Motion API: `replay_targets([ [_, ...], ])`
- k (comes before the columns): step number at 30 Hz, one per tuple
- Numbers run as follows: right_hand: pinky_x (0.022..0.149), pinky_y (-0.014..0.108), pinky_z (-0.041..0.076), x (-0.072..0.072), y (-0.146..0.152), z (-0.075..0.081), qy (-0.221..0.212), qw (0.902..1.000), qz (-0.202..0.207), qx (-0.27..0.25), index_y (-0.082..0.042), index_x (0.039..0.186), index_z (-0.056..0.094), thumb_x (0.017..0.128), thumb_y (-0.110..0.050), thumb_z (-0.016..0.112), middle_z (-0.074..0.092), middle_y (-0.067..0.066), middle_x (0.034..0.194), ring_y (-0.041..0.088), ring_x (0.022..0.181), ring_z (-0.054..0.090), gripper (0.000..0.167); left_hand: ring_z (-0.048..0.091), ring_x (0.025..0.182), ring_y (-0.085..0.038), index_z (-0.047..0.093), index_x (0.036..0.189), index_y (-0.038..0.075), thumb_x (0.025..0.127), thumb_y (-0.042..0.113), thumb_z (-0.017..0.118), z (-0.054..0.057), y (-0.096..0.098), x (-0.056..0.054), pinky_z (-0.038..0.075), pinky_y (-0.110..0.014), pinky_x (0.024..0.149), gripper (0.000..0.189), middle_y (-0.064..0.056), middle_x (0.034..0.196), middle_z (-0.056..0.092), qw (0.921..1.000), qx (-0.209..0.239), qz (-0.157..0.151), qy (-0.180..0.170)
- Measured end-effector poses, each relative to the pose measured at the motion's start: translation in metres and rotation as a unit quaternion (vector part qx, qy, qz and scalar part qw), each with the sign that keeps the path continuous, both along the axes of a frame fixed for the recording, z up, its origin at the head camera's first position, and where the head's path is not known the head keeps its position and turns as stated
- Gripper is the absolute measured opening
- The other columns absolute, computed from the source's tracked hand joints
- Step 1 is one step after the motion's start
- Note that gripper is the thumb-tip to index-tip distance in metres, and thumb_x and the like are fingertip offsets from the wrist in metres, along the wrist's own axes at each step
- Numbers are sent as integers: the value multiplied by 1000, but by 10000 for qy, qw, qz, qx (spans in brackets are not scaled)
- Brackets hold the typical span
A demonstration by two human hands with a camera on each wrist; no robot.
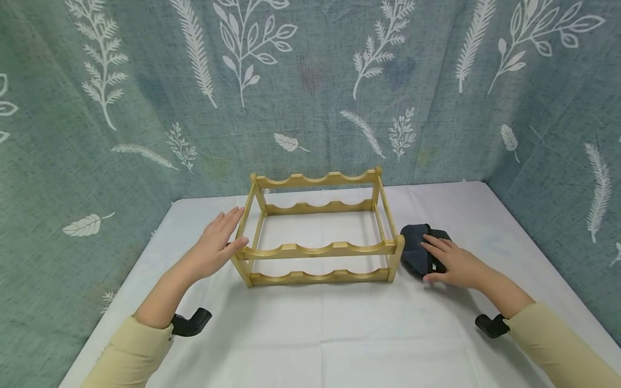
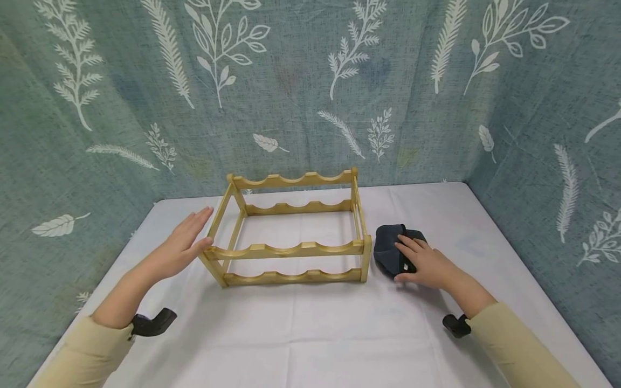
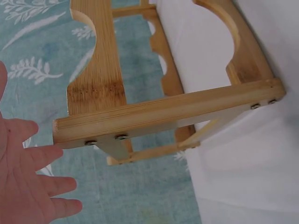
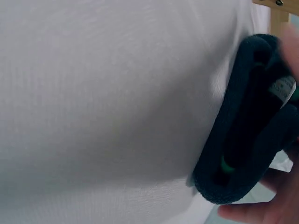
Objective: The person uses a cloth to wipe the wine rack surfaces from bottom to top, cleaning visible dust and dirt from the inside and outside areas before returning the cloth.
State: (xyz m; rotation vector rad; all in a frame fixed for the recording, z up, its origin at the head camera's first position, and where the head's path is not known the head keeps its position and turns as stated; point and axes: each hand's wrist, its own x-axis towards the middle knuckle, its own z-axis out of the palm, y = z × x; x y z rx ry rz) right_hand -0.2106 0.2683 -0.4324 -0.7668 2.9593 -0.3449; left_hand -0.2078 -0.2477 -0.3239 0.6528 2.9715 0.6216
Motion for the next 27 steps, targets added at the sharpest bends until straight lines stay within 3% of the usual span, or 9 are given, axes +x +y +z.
replay_targets([
  [5,79,51,47,-2,0,-2,-200,9995,138,208,-2,142,28,75,-36,74,18,18,148,45,129,23,89,-1,136,-46,9,148,6,97,42,38,-2,-1,-1,3,-62,105,68,-21,151,8,10000,6,2,44],
  [9,73,44,48,-8,4,-1,-164,9988,393,243,0,140,28,75,-20,75,18,19,147,44,126,27,83,-1,136,-46,9,148,5,98,41,38,-3,-2,-1,3,-63,104,68,-21,151,7,10000,52,-24,32],
  [13,86,53,42,-10,7,5,-586,9973,386,-207,2,140,30,81,-24,70,18,23,147,47,128,24,76,-2,137,-44,7,148,8,98,40,38,-4,-4,0,3,-63,104,67,-19,152,6,10000,70,11,-18],
  [17,98,63,24,-10,1,10,-884,9901,-42,-1085,7,135,38,93,-32,53,24,28,144,50,129,22,59,-3,137,-45,5,149,10,98,39,38,-5,-6,0,2,-64,104,67,-20,152,5,9999,106,27,-40],
  [19,98,61,26,-10,-4,10,-654,9890,-297,-1296,9,130,45,96,-27,47,31,31,139,50,126,28,49,-3,136,-45,5,149,10,98,40,37,-5,-7,0,2,-64,103,67,-20,152,5,9999,120,23,-38],
  [22,95,60,33,-11,-13,8,-186,9871,-910,-1307,10,123,51,94,-20,52,36,34,133,52,120,35,42,-3,137,-44,5,149,10,98,41,37,-6,-7,-1,2,-63,104,68,-20,152,5,9999,142,18,-60],
  [24,91,61,34,-12,-16,7,-172,9804,-1552,-1201,11,127,45,90,-24,58,33,37,133,54,117,34,52,-3,137,-44,6,149,10,98,42,37,-7,-6,-2,2,-64,104,68,-20,152,5,9999,146,9,-65],
  [27,89,63,34,-15,-17,7,-704,9627,-2395,-1041,13,136,26,86,-40,61,26,42,133,58,115,32,81,-3,137,-44,6,149,10,98,42,37,-7,-6,-2,3,-64,103,68,-20,152,5,9999,143,24,-55],
])
